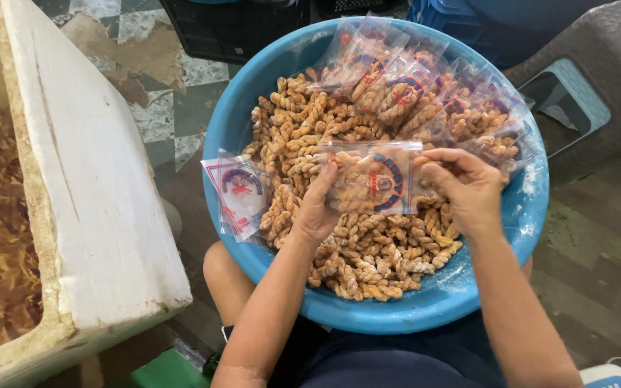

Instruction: The person scoops twisted fried snacks from a large blue basin into small clear plastic bags. They fill each bag by hand and place it on top of the remaining snacks in the basin. The process is repeated continuously throughout the clip.

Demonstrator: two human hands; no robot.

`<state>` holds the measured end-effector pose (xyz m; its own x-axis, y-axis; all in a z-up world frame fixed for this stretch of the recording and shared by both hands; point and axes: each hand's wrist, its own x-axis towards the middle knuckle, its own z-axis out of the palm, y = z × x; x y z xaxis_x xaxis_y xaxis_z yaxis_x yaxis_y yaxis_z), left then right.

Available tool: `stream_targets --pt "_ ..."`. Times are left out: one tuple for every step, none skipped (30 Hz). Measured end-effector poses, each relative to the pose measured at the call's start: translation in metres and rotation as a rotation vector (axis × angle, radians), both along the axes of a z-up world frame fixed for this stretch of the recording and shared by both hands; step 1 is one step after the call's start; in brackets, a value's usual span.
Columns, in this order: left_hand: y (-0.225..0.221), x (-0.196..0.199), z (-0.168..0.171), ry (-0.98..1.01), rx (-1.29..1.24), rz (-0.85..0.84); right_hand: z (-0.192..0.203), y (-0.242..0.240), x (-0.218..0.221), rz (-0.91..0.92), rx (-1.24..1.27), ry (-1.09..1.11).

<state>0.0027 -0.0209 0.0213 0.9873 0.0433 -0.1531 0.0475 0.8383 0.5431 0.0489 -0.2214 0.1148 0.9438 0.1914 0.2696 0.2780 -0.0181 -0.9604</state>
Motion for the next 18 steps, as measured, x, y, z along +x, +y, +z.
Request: stream_targets --pt "-0.002 0.001 -0.004 0.002 -0.010 0.001 -0.011 0.005 0.003 -0.017 0.008 -0.086" --pt "-0.003 -0.002 0.001 0.003 -0.010 0.001 -0.011 0.007 0.001 -0.017 0.008 -0.085" --pt "-0.004 -0.005 0.006 -0.001 -0.014 -0.008 -0.010 0.009 -0.001 -0.090 -0.101 -0.214" --pt "-0.004 -0.007 0.012 -0.007 -0.017 -0.013 -0.008 0.012 -0.002 -0.159 -0.209 -0.346" --pt "-0.003 -0.007 0.014 -0.007 -0.017 -0.008 -0.010 0.009 0.001 -0.154 -0.208 -0.346" --pt "-0.003 -0.007 0.016 -0.002 -0.030 -0.020 -0.012 0.005 0.004 -0.153 -0.182 -0.410" --pt "-0.003 -0.007 0.018 0.003 -0.043 -0.031 -0.014 0.001 0.007 -0.153 -0.155 -0.474" --pt "-0.004 -0.006 0.014 0.004 -0.047 -0.029 -0.015 0.006 0.006 -0.150 -0.159 -0.474" --pt "-0.006 -0.005 0.010 0.019 -0.059 -0.040 -0.017 0.010 0.006 -0.123 -0.189 -0.534" --pt "-0.010 -0.005 0.005 0.038 -0.073 -0.057 -0.019 0.011 0.003 -0.100 -0.224 -0.589" --pt "-0.010 -0.008 0.007 0.042 -0.081 -0.061 -0.029 0.010 0.006 -0.102 -0.232 -0.585" --pt "-0.008 -0.008 0.011 0.064 -0.053 -0.076 -0.038 0.010 0.012 -0.051 -0.185 -0.535" --pt "-0.007 -0.009 0.015 0.086 -0.025 -0.091 -0.047 0.011 0.018 -0.001 -0.138 -0.484" --pt "-0.004 -0.010 0.016 0.089 -0.025 -0.090 -0.044 0.009 0.017 0.001 -0.138 -0.482" --pt "-0.002 -0.012 0.017 0.073 0.001 -0.103 -0.041 0.008 0.017 0.025 -0.133 -0.447" --pt "0.000 -0.013 0.018 0.057 0.024 -0.115 -0.038 0.006 0.017 0.049 -0.131 -0.413" --pt "0.002 -0.012 0.021 0.058 0.021 -0.114 -0.036 0.002 0.016 0.052 -0.134 -0.412" --pt "0.003 -0.012 0.023 0.055 0.050 -0.095 -0.034 -0.002 0.015 0.051 -0.177 -0.466"
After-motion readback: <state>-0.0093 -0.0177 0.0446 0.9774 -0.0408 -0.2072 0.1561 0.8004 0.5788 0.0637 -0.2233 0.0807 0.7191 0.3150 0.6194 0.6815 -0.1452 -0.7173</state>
